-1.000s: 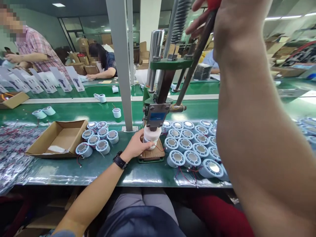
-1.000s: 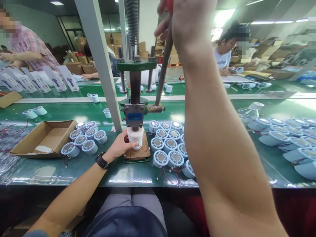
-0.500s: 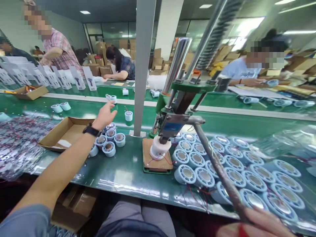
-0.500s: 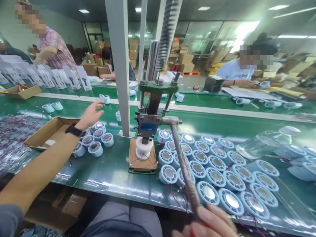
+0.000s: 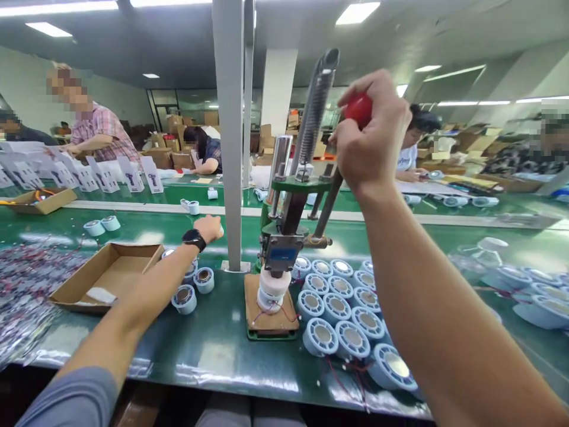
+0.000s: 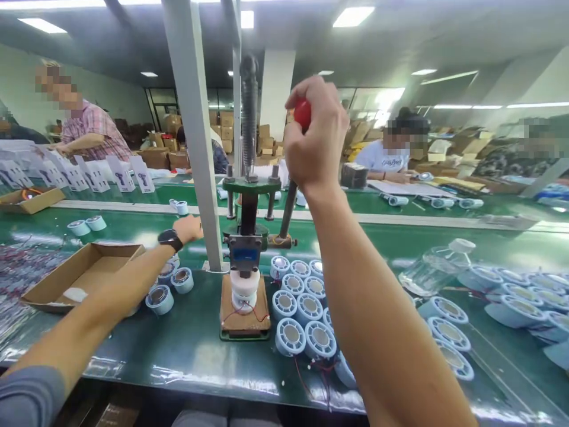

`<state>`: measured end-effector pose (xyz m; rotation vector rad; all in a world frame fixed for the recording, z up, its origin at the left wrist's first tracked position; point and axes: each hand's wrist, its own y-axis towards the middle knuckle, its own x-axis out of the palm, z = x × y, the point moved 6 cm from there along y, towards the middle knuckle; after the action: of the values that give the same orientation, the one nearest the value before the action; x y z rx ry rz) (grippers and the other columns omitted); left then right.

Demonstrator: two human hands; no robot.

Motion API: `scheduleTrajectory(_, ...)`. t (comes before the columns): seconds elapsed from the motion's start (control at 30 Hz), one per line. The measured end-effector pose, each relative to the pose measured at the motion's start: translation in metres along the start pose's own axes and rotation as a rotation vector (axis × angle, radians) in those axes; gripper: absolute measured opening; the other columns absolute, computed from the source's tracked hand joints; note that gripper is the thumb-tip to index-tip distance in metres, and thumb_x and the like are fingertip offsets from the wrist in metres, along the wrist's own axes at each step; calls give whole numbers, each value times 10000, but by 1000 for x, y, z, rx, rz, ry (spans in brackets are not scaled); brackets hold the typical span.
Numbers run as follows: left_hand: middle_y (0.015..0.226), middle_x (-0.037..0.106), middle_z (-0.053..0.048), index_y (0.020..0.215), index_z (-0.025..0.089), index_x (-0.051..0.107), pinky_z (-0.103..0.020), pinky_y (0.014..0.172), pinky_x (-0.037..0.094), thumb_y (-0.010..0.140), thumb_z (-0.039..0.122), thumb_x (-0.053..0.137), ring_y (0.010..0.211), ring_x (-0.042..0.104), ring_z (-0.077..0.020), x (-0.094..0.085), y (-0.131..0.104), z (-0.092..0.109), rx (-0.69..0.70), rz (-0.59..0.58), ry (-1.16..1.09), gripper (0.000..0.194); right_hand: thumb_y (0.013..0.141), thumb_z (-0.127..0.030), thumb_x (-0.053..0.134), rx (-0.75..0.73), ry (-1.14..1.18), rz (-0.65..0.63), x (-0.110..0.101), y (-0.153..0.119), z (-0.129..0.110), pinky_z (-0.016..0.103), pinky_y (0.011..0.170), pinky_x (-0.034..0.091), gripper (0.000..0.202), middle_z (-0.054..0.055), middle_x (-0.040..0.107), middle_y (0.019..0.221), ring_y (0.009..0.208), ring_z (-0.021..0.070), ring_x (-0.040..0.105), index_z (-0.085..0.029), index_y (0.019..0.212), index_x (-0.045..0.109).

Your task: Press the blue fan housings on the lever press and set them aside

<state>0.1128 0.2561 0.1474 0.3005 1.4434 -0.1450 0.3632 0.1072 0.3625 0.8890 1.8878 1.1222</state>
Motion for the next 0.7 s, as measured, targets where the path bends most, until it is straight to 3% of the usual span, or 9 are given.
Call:
scheduleTrajectory(0.1,993,714,-225,1008,111,688,-451,830,507,846,463,569,1011,674,-401,-9,-44,-7,-49,-35,157,406,804,3,412,-4,0,-46,-7,-4,-4,237,953,425,374,61,599,1088,996,101,549,-58,1122,599)
scheduleTrajectory(0.2,890,735,-198,946,140,714,-422,740,521,864,553,478,886,707,-373,3,-111,15,72,-136,269,483,901,-68,399,-38,103,-93,-13,-33,-15,268,1086,362,476,79,489,1375,1235,133,485,-80,1374,450)
scheduleTrajectory(0.3,854,734,-216,922,111,728,-405,680,526,858,534,529,824,719,-369,37,-161,44,163,-261,240,472,972,-235,407,15,286,30,-15,-109,-22,391,1177,316,520,50,354,1520,1420,183,366,-202,1486,331)
scheduleTrajectory(0.37,855,732,-217,952,101,717,-396,679,528,864,534,558,837,722,-368,54,-172,52,148,-271,200,469,927,-305,499,142,345,154,-7,-179,-16,491,1134,379,585,77,357,1508,1422,249,380,-253,1483,328)
scheduleTrajectory(0.43,851,727,-208,1003,102,690,-395,692,527,881,586,540,851,721,-366,59,-171,47,115,-225,173,522,868,-351,586,294,343,133,15,-246,-6,551,1098,407,705,136,381,1478,1401,305,403,-228,1497,294)
scheduleTrajectory(0.5,852,721,-189,1062,120,658,-401,725,526,916,617,468,859,718,-352,50,-169,27,75,-151,153,552,830,-405,638,431,331,3,43,-297,6,554,1108,401,818,186,382,1475,1392,327,411,-173,1515,256)
scheduleTrajectory(0.57,893,718,-173,1082,153,645,-397,779,517,965,549,394,897,709,-327,30,-167,-11,-1,-73,135,484,795,-452,665,531,328,-120,65,-326,16,516,1107,419,889,206,390,1473,1350,322,465,-143,1518,250)
scheduleTrajectory(0.7,860,713,-178,918,137,677,-342,778,501,919,444,443,896,683,-303,-14,-159,-118,-236,-56,100,386,755,-496,701,657,324,-168,82,-336,32,454,1029,493,876,196,507,1372,1208,299,585,-141,1471,342)
